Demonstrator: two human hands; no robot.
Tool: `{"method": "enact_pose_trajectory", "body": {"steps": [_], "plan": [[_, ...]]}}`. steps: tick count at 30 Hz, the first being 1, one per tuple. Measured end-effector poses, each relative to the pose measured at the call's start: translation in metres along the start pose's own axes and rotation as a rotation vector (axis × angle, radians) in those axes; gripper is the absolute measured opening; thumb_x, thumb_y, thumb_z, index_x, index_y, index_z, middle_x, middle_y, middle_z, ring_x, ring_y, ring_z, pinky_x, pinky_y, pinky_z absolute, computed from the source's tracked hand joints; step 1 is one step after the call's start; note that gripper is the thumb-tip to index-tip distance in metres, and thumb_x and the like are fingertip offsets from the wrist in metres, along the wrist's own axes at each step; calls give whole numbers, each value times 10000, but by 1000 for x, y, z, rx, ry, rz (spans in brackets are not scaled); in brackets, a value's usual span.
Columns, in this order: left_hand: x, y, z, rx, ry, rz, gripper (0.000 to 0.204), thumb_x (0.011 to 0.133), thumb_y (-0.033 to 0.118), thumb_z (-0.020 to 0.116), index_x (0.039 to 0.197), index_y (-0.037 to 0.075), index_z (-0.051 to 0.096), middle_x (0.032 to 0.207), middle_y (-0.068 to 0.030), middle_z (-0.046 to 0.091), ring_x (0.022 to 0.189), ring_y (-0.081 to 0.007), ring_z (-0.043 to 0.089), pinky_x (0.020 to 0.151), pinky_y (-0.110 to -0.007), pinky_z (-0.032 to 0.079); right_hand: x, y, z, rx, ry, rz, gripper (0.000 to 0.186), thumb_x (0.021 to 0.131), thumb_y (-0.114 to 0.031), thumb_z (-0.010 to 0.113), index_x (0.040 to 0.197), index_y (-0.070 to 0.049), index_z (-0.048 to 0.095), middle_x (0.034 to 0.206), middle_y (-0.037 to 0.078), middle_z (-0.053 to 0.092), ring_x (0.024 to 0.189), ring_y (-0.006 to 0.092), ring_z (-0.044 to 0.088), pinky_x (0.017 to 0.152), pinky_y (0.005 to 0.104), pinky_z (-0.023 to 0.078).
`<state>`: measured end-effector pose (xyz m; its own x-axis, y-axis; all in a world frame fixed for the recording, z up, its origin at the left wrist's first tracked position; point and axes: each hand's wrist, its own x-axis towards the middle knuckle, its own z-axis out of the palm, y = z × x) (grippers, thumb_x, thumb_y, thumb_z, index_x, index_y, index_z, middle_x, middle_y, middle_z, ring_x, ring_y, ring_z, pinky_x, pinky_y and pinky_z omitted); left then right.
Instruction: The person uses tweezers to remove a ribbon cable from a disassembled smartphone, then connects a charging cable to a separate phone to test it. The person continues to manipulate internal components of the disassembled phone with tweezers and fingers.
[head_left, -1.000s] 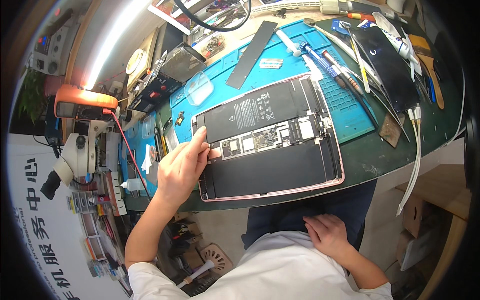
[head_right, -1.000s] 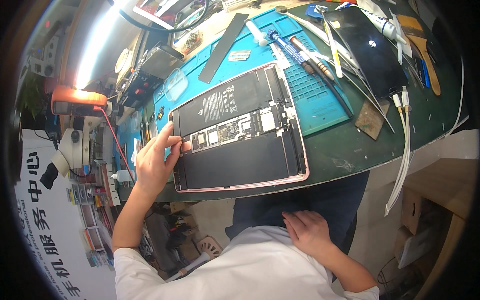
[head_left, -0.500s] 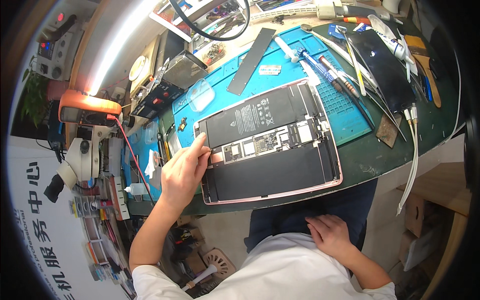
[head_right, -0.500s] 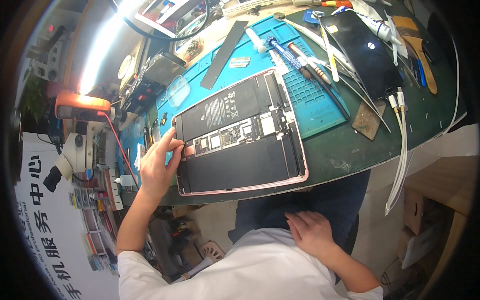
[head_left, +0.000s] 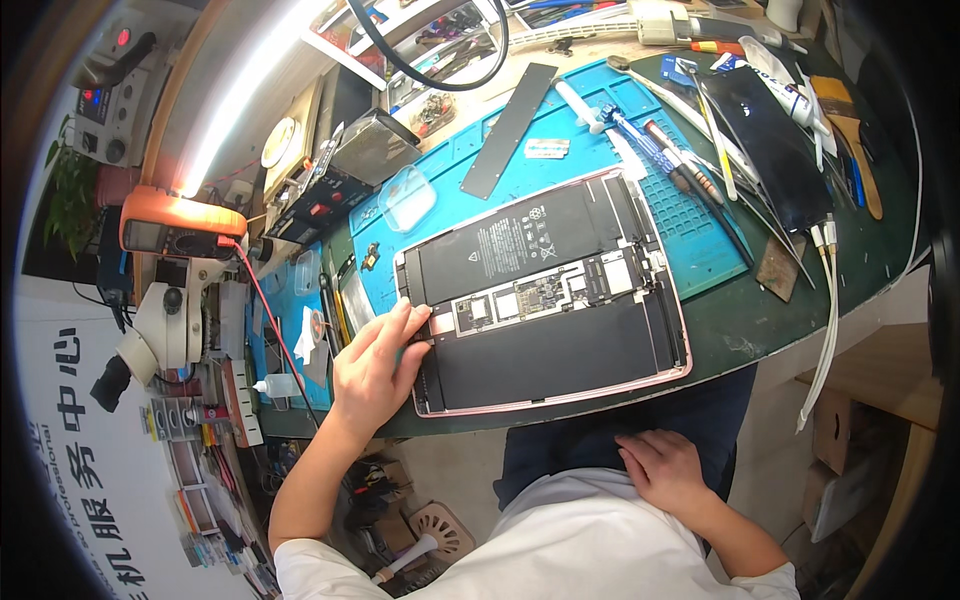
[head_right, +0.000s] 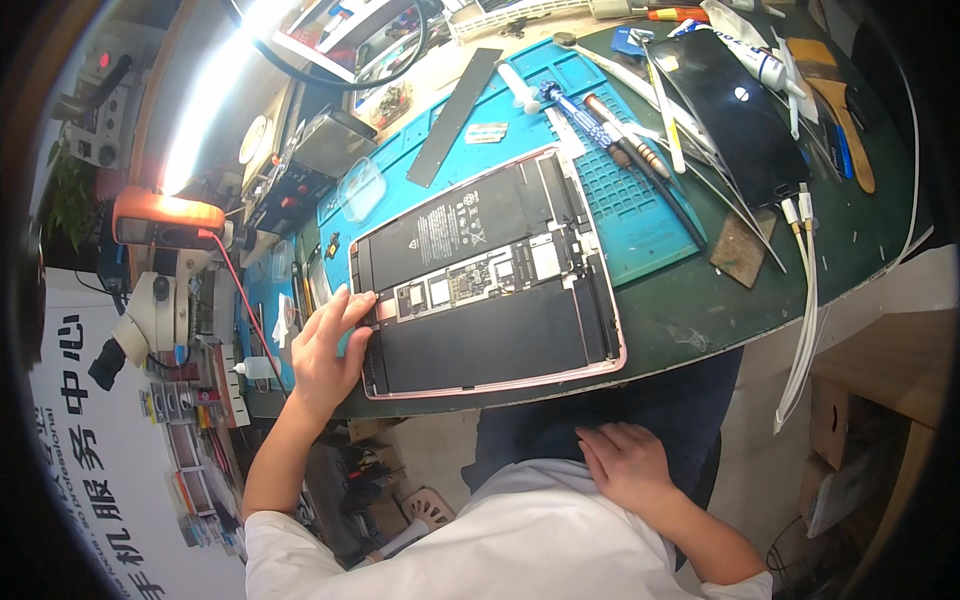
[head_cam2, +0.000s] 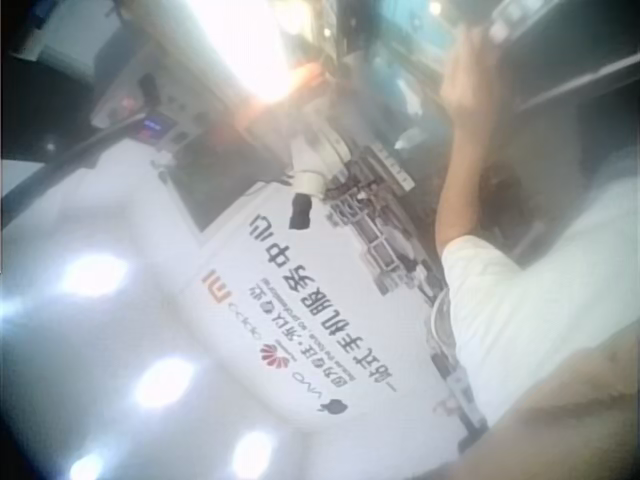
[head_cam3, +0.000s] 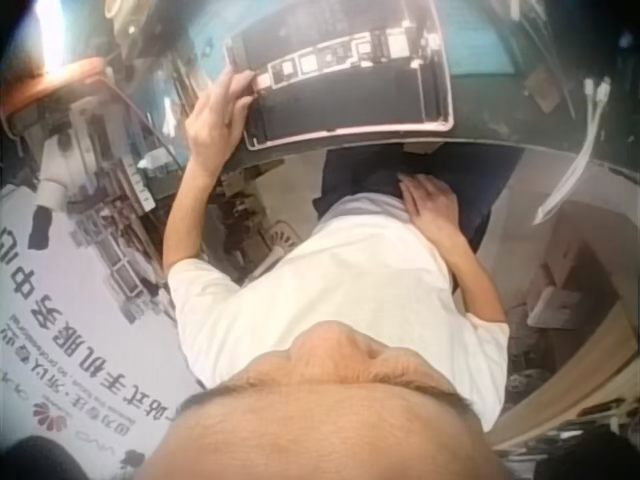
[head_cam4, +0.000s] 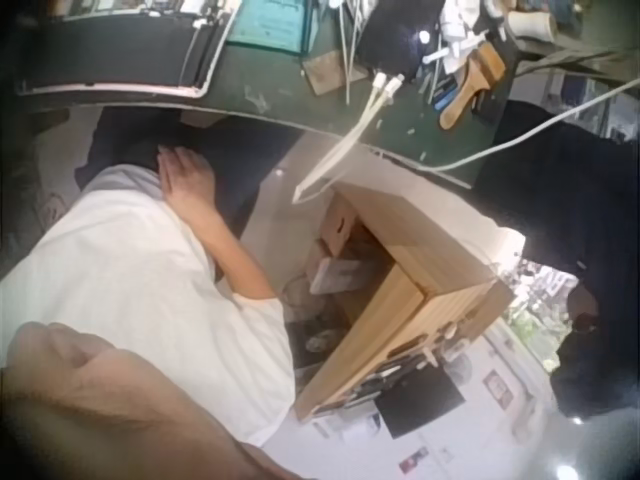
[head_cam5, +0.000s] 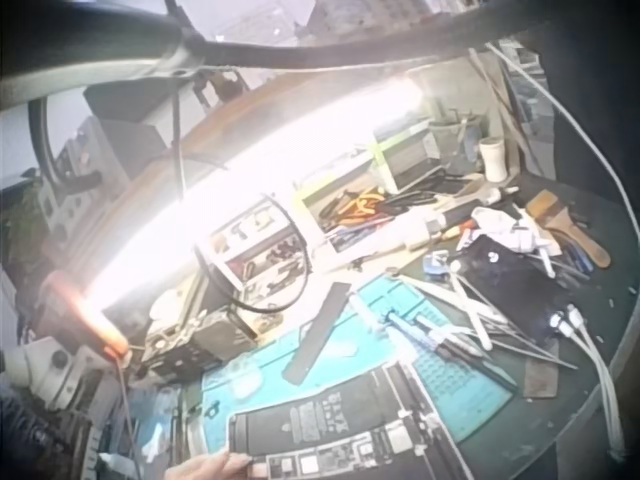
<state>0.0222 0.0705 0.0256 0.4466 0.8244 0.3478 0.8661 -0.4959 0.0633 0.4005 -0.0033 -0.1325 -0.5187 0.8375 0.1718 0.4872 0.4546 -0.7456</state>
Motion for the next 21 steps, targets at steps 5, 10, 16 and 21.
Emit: {"method": "enact_pose_trajectory", "body": {"steps": [5,10,16,21], "plan": [[-5,2,-4,54,-78,61,812,979,478,708,1448,-162,533,1279,-215,742,1193,-394,710,976,-418,610,0,0,2,25,-8,26,176,904,-134,757,1065,-66,779,865,79,712,741,274,692,707,400,574],[-10,5,-4,25,-93,34,1018,915,693,625,1461,-160,523,1331,-226,713,1215,-405,696,999,-430,598,-1,1,3,29,-27,51,173,906,-136,754,1063,-68,780,864,85,714,741,279,690,708,404,574],[-8,7,-5,31,-106,18,1026,903,712,616,1453,-150,534,1335,-219,708,1216,-402,694,998,-432,597,1,3,5,39,-38,61,166,909,-139,754,1055,-64,780,855,94,706,737,287,683,691,409,571],[-4,3,-7,57,-127,88,986,922,702,612,1429,-142,553,1311,-228,710,1194,-401,704,972,-431,608,1,6,7,49,-13,65,158,913,-140,751,1048,-63,778,832,92,687,726,288,674,682,414,565]]}}
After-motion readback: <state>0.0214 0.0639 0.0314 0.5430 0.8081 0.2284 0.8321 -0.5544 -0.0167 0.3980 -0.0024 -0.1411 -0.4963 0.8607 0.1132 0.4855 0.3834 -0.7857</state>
